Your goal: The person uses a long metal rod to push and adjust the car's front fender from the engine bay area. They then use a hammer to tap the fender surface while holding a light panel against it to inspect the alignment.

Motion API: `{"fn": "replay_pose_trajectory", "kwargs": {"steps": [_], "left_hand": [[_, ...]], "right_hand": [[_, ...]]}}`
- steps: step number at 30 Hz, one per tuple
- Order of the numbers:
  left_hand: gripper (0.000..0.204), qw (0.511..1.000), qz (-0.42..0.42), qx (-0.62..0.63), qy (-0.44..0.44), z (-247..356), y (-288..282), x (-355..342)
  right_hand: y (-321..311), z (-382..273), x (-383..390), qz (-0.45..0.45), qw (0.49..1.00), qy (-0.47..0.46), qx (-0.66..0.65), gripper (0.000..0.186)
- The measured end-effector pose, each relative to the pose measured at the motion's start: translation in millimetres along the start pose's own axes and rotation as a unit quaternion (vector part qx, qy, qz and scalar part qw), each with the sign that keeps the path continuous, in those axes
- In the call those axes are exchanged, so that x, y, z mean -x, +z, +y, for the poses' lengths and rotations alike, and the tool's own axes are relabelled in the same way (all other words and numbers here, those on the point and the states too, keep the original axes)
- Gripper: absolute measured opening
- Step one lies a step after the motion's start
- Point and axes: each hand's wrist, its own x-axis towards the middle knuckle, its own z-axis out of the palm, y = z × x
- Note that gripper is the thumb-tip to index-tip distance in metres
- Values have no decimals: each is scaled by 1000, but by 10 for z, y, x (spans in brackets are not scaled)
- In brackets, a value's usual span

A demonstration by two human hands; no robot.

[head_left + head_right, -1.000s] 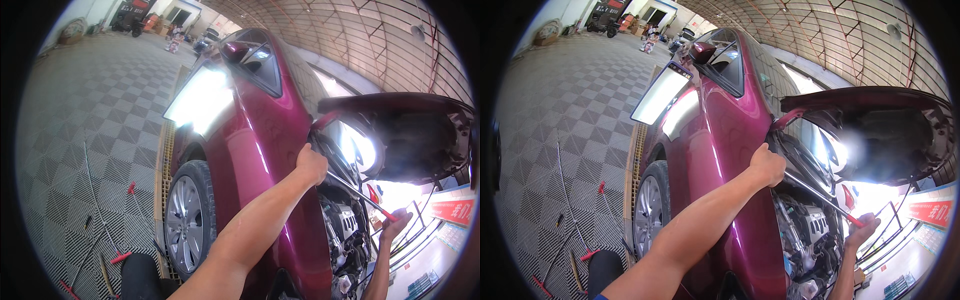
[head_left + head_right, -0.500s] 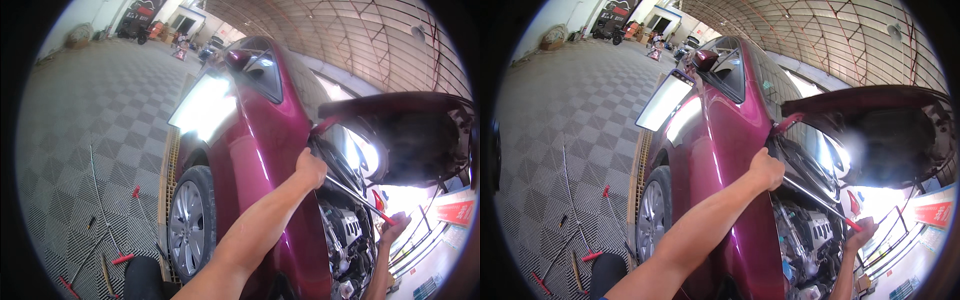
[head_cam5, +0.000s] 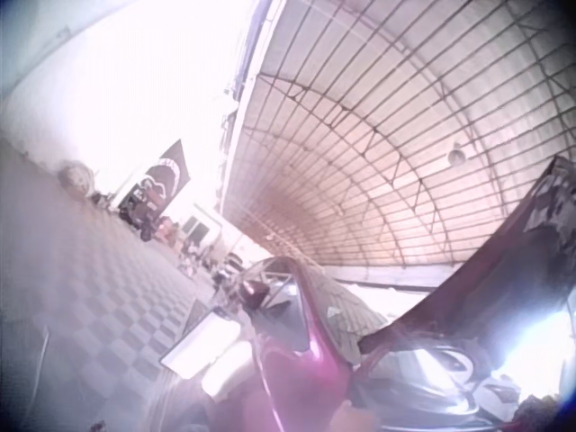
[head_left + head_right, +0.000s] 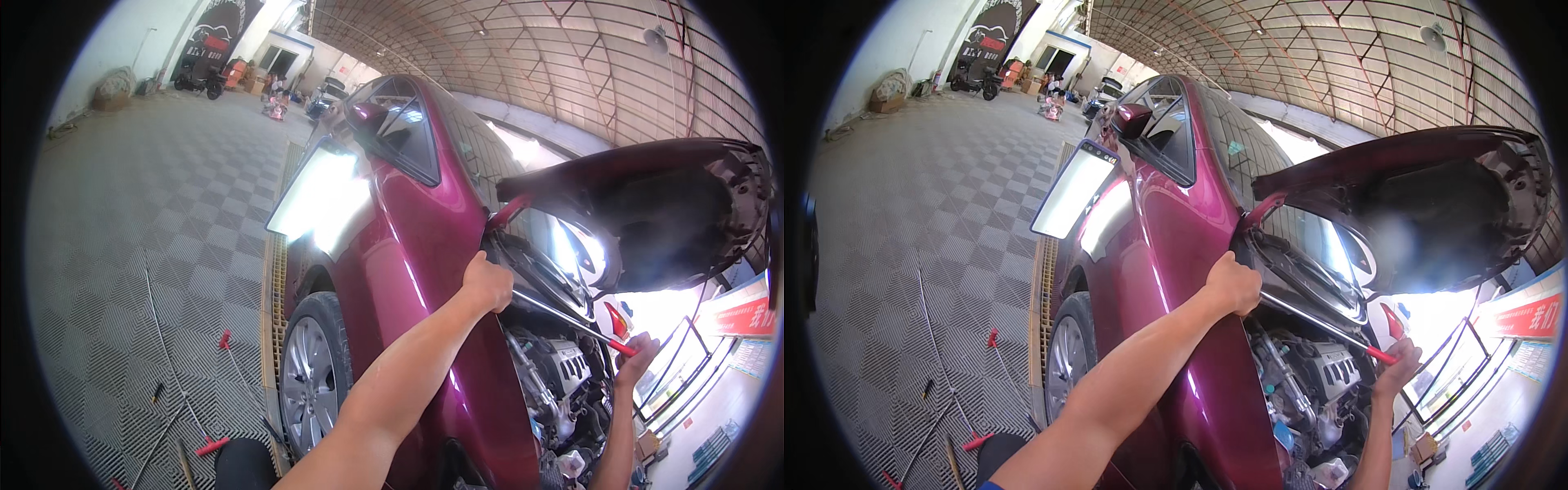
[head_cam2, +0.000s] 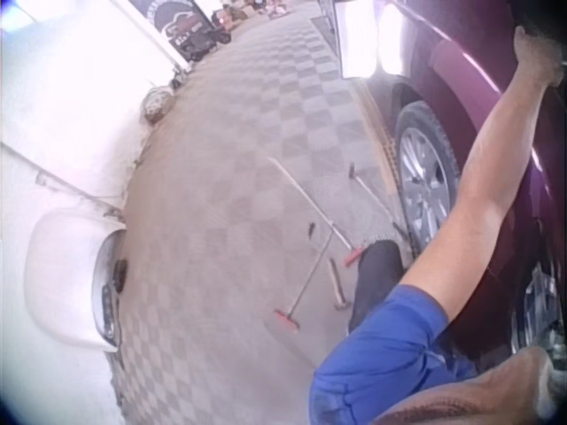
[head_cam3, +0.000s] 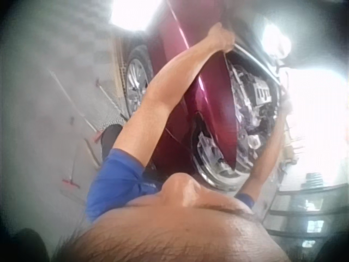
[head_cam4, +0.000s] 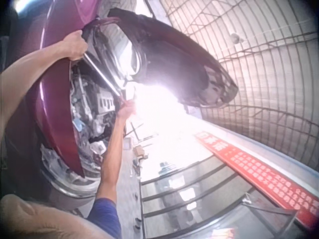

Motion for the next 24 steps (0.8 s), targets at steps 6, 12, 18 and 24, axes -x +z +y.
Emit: {"fn": "replay_pose_trajectory", "kwargs": {"steps": [6, 12, 18, 24], "left_hand": [[23, 999, 7, 7, 42, -104, -71, 69], [20, 997, 22, 34, 67, -82, -78, 105], [19, 999, -1, 6, 39, -82, 0, 43], [21, 999, -21, -21, 34, -75, -104, 69]], "right_hand": [[26, -212, 292, 0, 997, -32, 64, 63], [-136, -469, 636, -32, 999, -32, 22, 66], [50, -412, 552, 36, 998, 46, -5, 64], [111, -531, 704, -8, 999, 39, -6, 59]]}}
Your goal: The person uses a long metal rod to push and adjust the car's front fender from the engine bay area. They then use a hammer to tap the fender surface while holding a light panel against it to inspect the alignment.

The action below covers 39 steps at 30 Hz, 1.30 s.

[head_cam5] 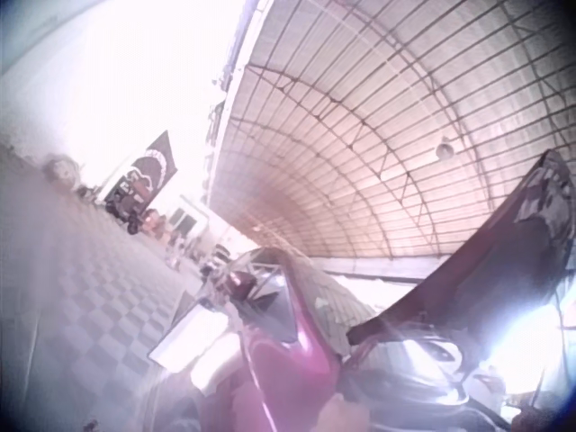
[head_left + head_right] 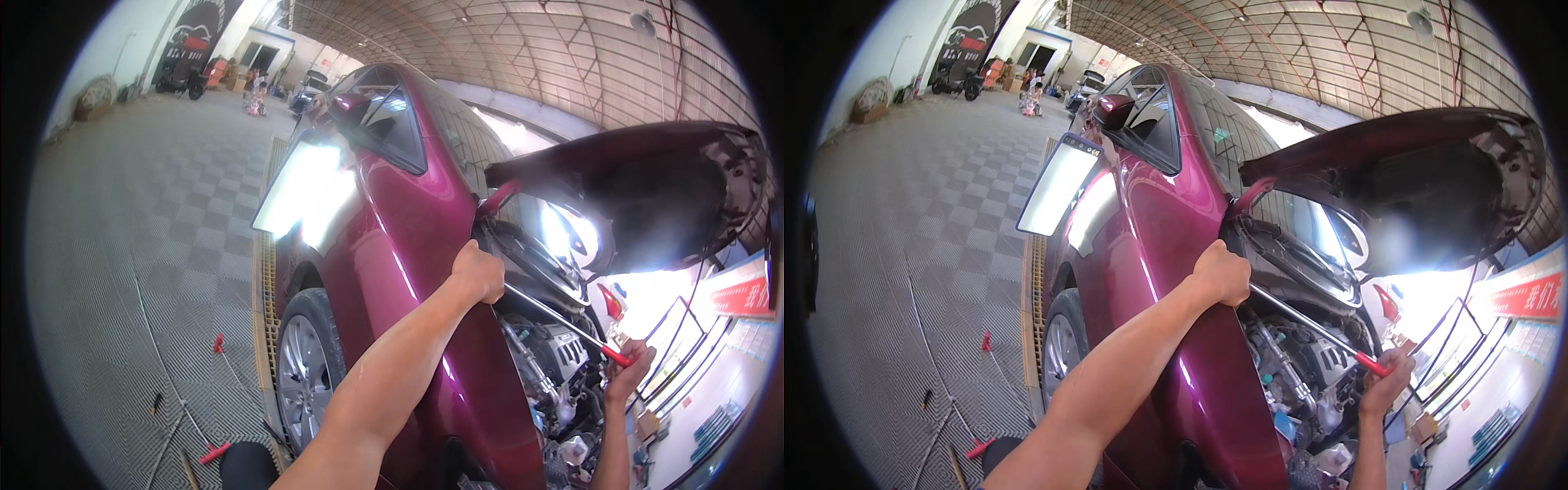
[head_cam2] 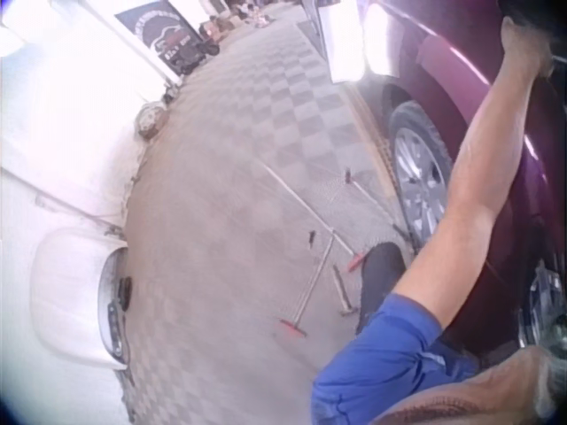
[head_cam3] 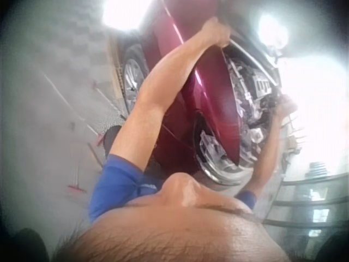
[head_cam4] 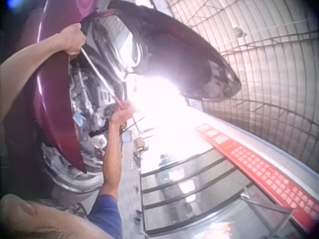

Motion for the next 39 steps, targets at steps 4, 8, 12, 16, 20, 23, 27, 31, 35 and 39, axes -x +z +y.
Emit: {"fn": "replay_pose_trajectory", "kwargs": {"steps": [4, 8, 12, 16, 20, 23, 27, 31, 35, 39], "left_hand": [[24, 1000, 15, -6, -5, -12, 54, -70], [25, 999, 26, 2, -21, -34, 124, -105], [25, 1000, 15, -9, -19, -4, 84, -82], [24, 1000, 14, -9, -10, -17, 56, -90], [24, 1000, 0, -11, -7, -49, 73, -121], [24, 1000, -1, -2, 2, -26, 85, -76], [24, 1000, -16, 13, 0, 10, 34, -102], [25, 1000, -10, -7, 2, 27, 82, -139], [26, 1000, 2, 6, 6, -49, 148, -81], [29, 1000, -14, -11, 17, 29, 63, -146]], "right_hand": [[36, 117, -60, 33, 999, 10, -21, 55], [81, 98, -68, 24, 999, 18, -25, 52], [113, 136, -33, 32, 999, -15, -10, 61], [90, 124, -88, 16, 1000, 10, -12, 64], [135, 74, -82, 5, 1000, 22, -16, 63], [82, 35, -17, 9, 1000, 22, -15, 62], [18, 119, -40, 27, 1000, 1, -9, 61], [26, 22, -82, 10, 1000, 25, -2, 60], [81, -9, -41, -10, 999, 35, -18, 60], [-130, 217, -69, 13, 1000, -19, 1, 61]]}}
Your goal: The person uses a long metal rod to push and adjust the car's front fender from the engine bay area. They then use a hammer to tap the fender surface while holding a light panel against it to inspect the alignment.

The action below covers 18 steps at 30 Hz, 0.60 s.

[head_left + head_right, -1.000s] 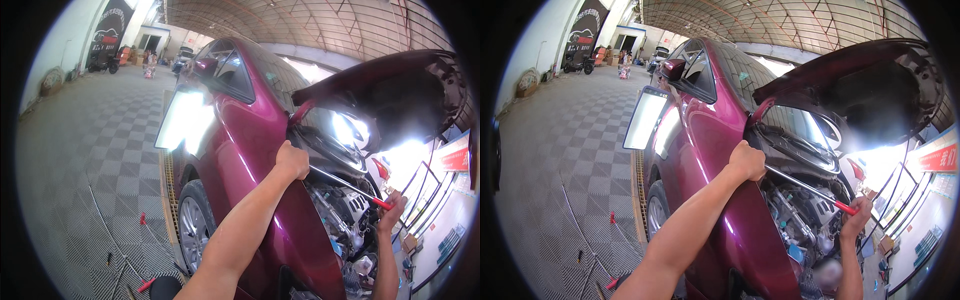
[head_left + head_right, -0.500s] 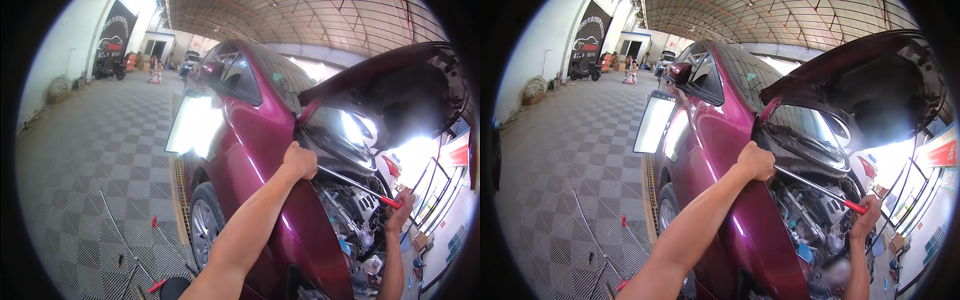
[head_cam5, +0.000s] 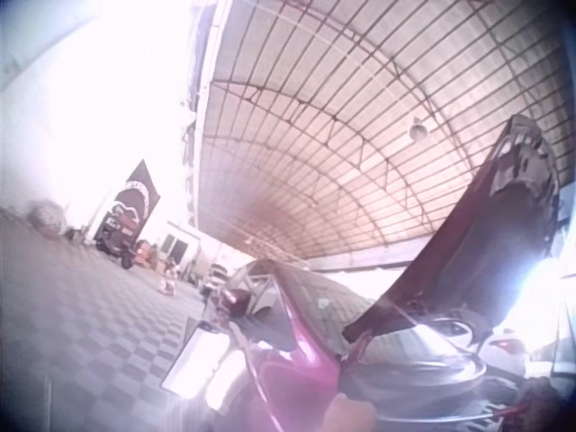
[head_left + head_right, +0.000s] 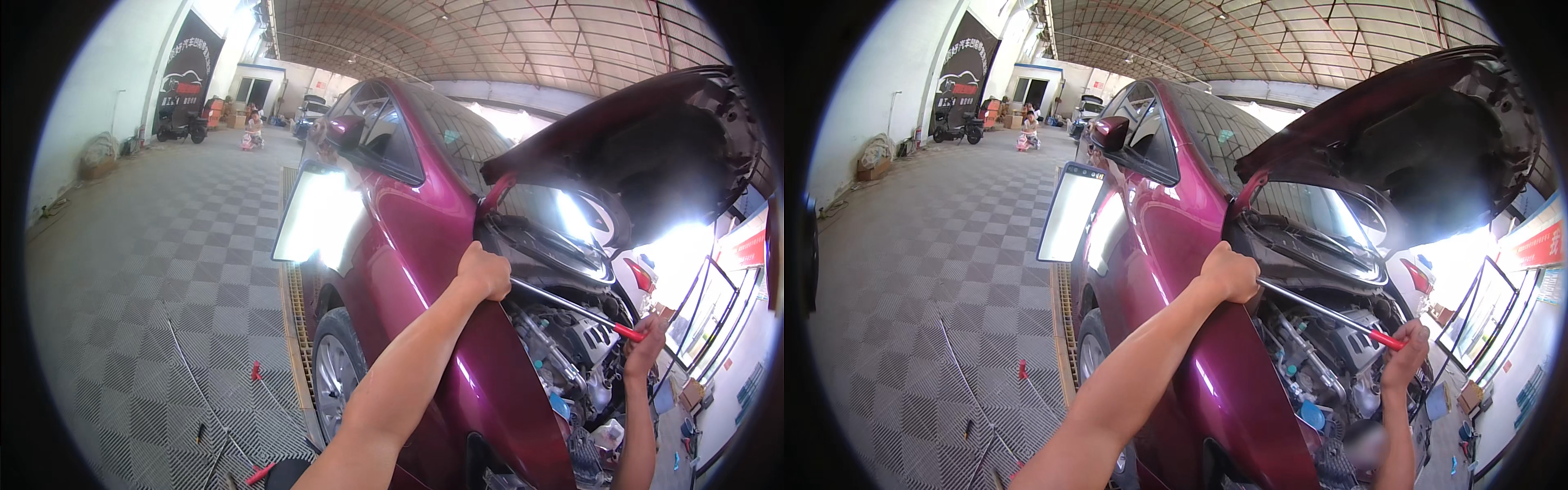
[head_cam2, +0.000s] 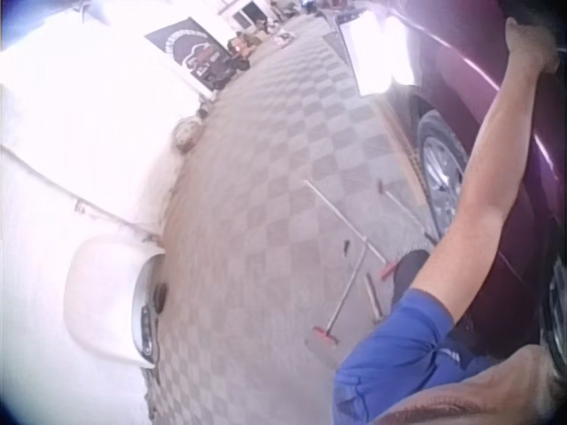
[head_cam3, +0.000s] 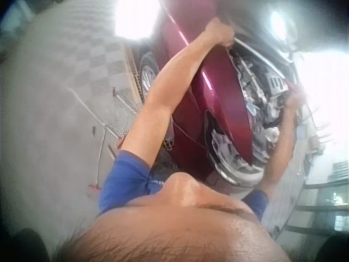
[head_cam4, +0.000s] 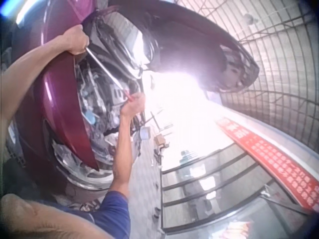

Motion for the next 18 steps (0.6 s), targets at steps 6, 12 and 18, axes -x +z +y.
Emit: {"fn": "replay_pose_trajectory", "kwargs": {"steps": [6, 12, 18], "left_hand": [[29, 999, 39, 10, -4, -138, 37, 89], [29, 999, 26, 32, 8, -31, 42, 95], [28, 999, 28, 40, -2, 5, 13, 119]], "right_hand": [[181, -280, 31, -52, 997, 57, -14, 53], [44, -163, 52, -4, 999, 29, -19, 57], [53, -244, -35, -22, 998, 58, -13, 59]]}}
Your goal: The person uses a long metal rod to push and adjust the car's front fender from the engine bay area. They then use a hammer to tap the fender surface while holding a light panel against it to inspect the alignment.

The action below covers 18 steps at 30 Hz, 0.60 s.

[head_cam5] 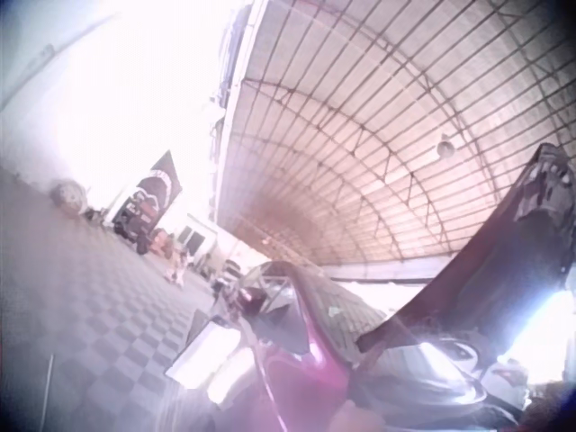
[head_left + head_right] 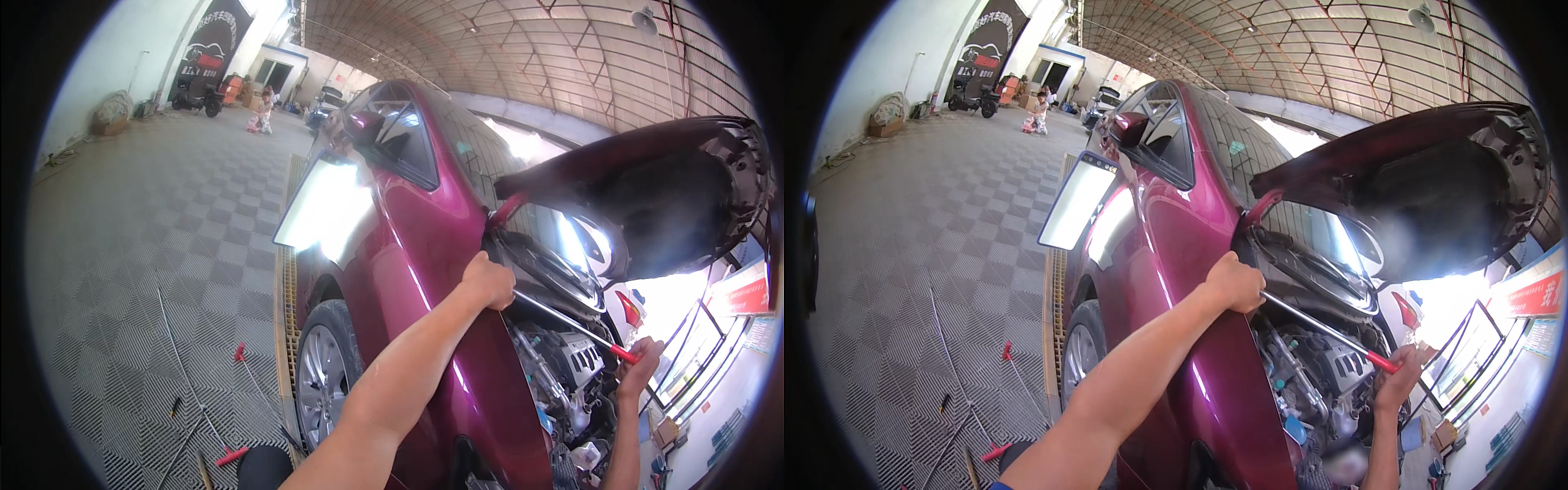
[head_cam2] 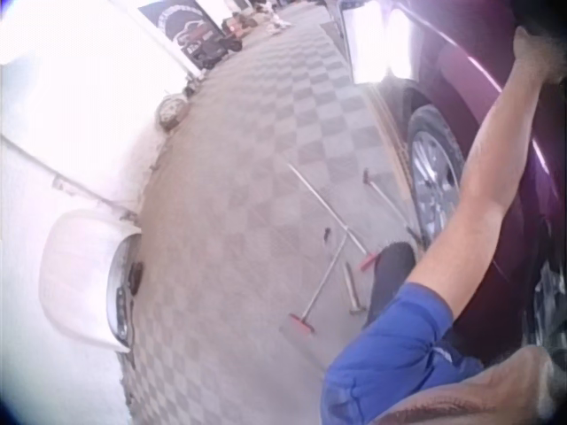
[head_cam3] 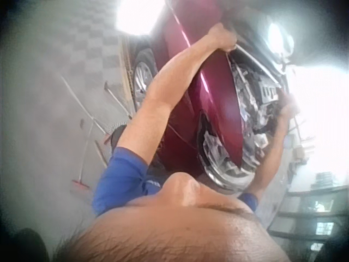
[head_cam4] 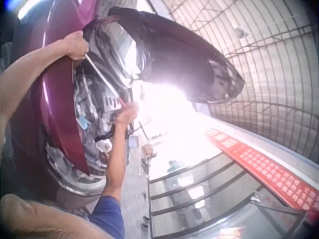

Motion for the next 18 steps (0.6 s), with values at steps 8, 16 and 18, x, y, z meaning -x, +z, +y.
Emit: {"fn": "replay_pose_trajectory", "kwargs": {"steps": [8, 16, 18], "left_hand": [[30, 1000, 4, 14, -5, -24, 16, -9], [30, 999, 43, 22, 12, -103, 26, -7], [30, 999, 50, 13, 16, -90, 57, 4]], "right_hand": [[-13, 111, -157, 4, 1000, 19, 22, 63], [107, 12, -93, 25, 999, -21, 14, 63], [66, 63, -137, 19, 997, -74, 28, 61]]}}
